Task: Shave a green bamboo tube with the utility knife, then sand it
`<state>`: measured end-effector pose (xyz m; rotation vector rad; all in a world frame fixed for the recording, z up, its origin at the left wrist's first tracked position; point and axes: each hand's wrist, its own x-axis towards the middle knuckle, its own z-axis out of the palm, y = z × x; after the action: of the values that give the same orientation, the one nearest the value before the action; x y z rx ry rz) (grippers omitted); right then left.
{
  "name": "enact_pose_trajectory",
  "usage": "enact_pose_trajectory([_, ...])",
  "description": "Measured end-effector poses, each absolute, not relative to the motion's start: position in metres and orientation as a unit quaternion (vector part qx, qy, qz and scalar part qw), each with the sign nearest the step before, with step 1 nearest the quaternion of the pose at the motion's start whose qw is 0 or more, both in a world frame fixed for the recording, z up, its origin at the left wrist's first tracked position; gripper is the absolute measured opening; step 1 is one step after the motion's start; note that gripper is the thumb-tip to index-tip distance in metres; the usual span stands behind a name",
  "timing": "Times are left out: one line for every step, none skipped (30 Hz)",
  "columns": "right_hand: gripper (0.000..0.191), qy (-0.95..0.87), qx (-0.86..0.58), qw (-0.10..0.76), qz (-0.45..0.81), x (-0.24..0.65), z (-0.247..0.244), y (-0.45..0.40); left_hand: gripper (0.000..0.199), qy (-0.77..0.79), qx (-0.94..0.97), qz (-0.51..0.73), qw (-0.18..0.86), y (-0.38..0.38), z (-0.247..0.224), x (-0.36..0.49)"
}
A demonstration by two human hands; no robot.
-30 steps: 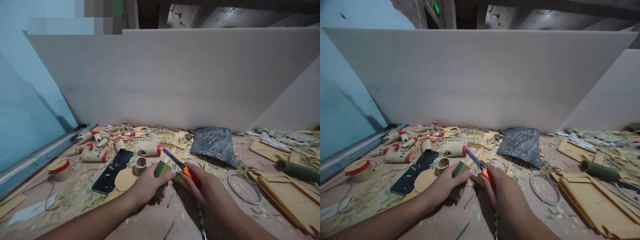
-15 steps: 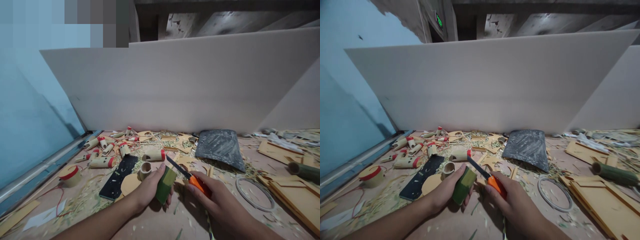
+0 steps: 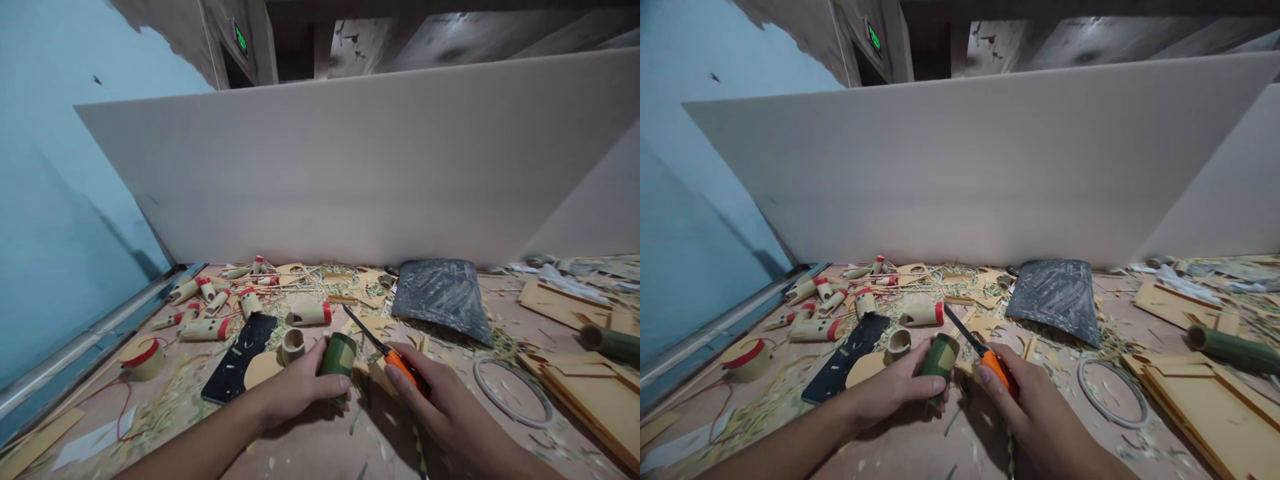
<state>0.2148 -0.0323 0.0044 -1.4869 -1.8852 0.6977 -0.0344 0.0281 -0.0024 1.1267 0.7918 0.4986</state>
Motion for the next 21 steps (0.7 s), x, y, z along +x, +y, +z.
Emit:
enact_pose_trajectory([0.045,-0.717,-0.565,0.313,0.262,0.214,0.005,-0.032,0.076,0.363,0.514,0.226,0.744,0.028,-0.002,-0.034])
enact_pose_trajectory([0.043,-0.721,-0.562,0.313,0.258,0.214,0.006,-0.032,0.076,0.363,0.513,0.224,0.745,0.029,-0.001,-0.034])
enact_pose_trajectory([0.041,-0.725,-0.558,0.311,0.258,0.214,0.007,-0.032,0.077,0.361,0.514,0.222,0.746,0.029,-0.001,-0.033])
enact_pose_trajectory([0.04,-0.728,-0.554,0.31,0.259,0.214,0.007,-0.031,0.08,0.36,0.514,0.222,0.746,0.029,-0.001,-0.033])
enact_pose_trajectory([0.039,-0.731,-0.548,0.31,0.263,0.214,0.007,-0.031,0.083,0.361,0.513,0.222,0.747,0.029,-0.002,-0.033])
enact_pose_trajectory([0.039,-0.733,-0.543,0.311,0.269,0.214,0.007,-0.031,0.085,0.363,0.512,0.221,0.747,0.03,-0.003,-0.033])
enact_pose_trajectory([0.039,-0.733,-0.539,0.31,0.277,0.214,0.008,-0.03,0.085,0.365,0.512,0.221,0.746,0.03,-0.005,-0.034])
enact_pose_trajectory([0.04,-0.732,-0.537,0.309,0.283,0.215,0.008,-0.03,0.086,0.366,0.513,0.22,0.745,0.03,-0.006,-0.034])
enact_pose_trajectory([0.04,-0.731,-0.537,0.307,0.288,0.215,0.008,-0.03,0.085,0.367,0.512,0.219,0.745,0.031,-0.008,-0.034])
enact_pose_trajectory([0.041,-0.73,-0.538,0.303,0.292,0.216,0.009,-0.031,0.085,0.367,0.512,0.217,0.746,0.031,-0.01,-0.034])
enact_pose_trajectory([0.041,-0.73,-0.54,0.298,0.295,0.216,0.009,-0.031,0.085,0.368,0.511,0.215,0.746,0.031,-0.011,-0.034])
enact_pose_trajectory([0.041,-0.729,-0.543,0.293,0.297,0.217,0.009,-0.031,0.085,0.369,0.511,0.213,0.747,0.032,-0.012,-0.034])
enact_pose_trajectory([0.041,-0.728,-0.545,0.289,0.299,0.217,0.01,-0.031,0.085,0.37,0.511,0.211,0.747,0.032,-0.012,-0.034])
enact_pose_trajectory([0.041,-0.728,-0.546,0.287,0.301,0.217,0.01,-0.032,0.086,0.37,0.511,0.21,0.747,0.032,-0.012,-0.034])
enact_pose_trajectory([0.041,-0.728,-0.546,0.283,0.303,0.217,0.01,-0.032,0.086,0.37,0.512,0.209,0.746,0.032,-0.012,-0.034])
enact_pose_trajectory([0.041,-0.728,-0.546,0.282,0.304,0.217,0.011,-0.032,0.086,0.37,0.514,0.209,0.745,0.032,-0.011,-0.034])
enact_pose_trajectory([0.04,-0.729,-0.544,0.28,0.308,0.216,0.011,-0.033,0.086,0.368,0.517,0.209,0.744,0.032,-0.011,-0.034])
enact_pose_trajectory([0.04,-0.73,-0.541,0.276,0.313,0.216,0.012,-0.033,0.086,0.366,0.519,0.208,0.743,0.032,-0.01,-0.034])
enact_pose_trajectory([0.039,-0.732,-0.537,0.273,0.318,0.215,0.013,-0.033,0.086,0.364,0.522,0.207,0.743,0.031,-0.01,-0.034])
enact_pose_trajectory([0.039,-0.734,-0.534,0.27,0.322,0.215,0.014,-0.033,0.086,0.362,0.525,0.204,0.743,0.031,-0.009,-0.034])
enact_pose_trajectory([0.038,-0.736,-0.53,0.268,0.326,0.214,0.015,-0.033,0.086,0.36,0.527,0.202,0.743,0.031,-0.009,-0.034])
